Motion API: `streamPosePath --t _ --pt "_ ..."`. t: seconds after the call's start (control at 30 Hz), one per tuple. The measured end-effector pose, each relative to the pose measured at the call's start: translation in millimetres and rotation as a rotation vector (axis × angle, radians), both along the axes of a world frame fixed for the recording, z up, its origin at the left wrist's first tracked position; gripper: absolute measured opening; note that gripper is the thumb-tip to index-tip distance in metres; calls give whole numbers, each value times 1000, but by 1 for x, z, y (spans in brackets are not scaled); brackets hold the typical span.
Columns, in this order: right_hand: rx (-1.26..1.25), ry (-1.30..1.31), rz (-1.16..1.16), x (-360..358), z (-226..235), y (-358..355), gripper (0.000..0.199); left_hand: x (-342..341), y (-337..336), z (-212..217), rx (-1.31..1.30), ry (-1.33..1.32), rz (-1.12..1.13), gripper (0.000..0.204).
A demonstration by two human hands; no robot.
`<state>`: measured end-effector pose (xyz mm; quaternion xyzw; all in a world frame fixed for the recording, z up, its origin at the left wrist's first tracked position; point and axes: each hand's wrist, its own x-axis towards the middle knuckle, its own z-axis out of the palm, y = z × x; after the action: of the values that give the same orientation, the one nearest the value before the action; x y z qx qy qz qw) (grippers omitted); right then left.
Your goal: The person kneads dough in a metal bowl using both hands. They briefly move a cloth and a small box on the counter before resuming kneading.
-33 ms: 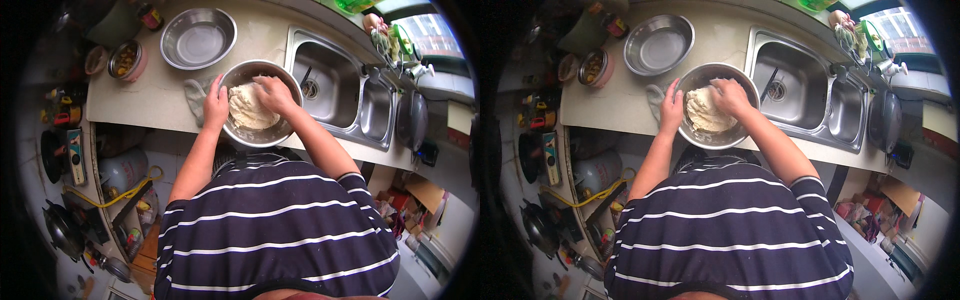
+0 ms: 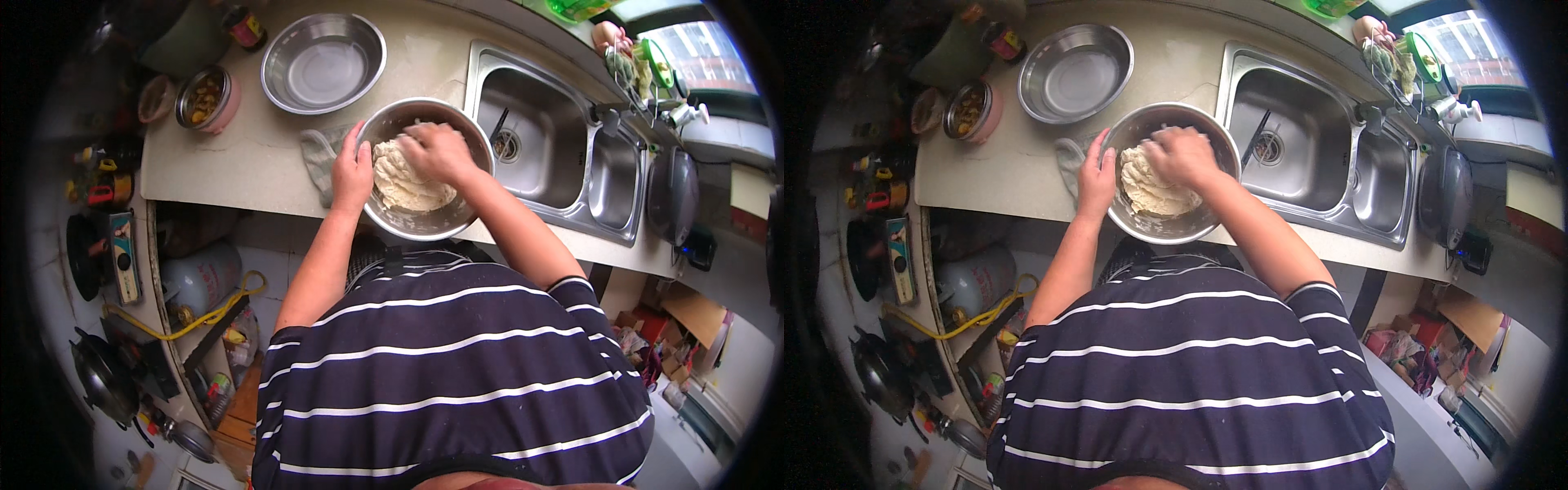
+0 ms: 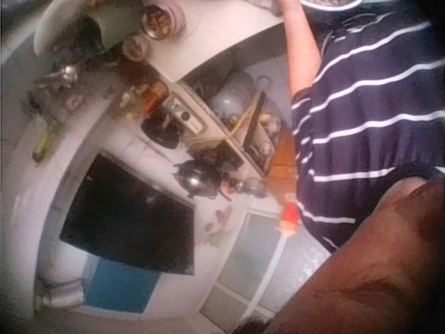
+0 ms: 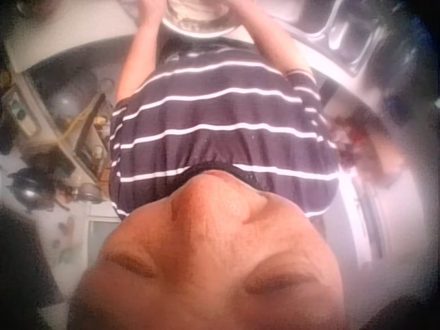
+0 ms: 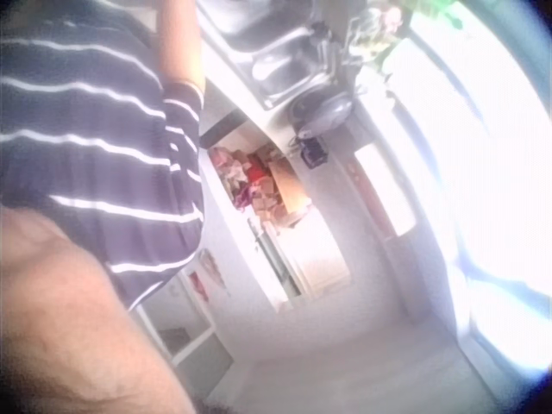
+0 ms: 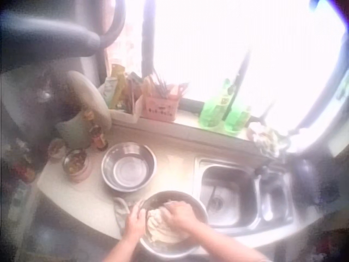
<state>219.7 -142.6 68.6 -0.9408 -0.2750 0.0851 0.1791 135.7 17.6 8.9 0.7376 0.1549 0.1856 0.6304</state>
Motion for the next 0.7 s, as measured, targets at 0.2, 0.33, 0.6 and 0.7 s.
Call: streamPosePath --t 0.2,0.33,0.6,0.7 --pt "-145 -124 205 -41 -24 25 49 -1 -1 1 -13 77 14 38" --pt "4 -183 121 -15 -43 29 39 -3 0 3 -30 81 -21 38" --pt "179 -266 73 9 -65 38 30 -9 1 1 28 104 -20 37" --pt "49 -126 36 -1 -39 38 36 -8 1 -1 -12 13 19 35"
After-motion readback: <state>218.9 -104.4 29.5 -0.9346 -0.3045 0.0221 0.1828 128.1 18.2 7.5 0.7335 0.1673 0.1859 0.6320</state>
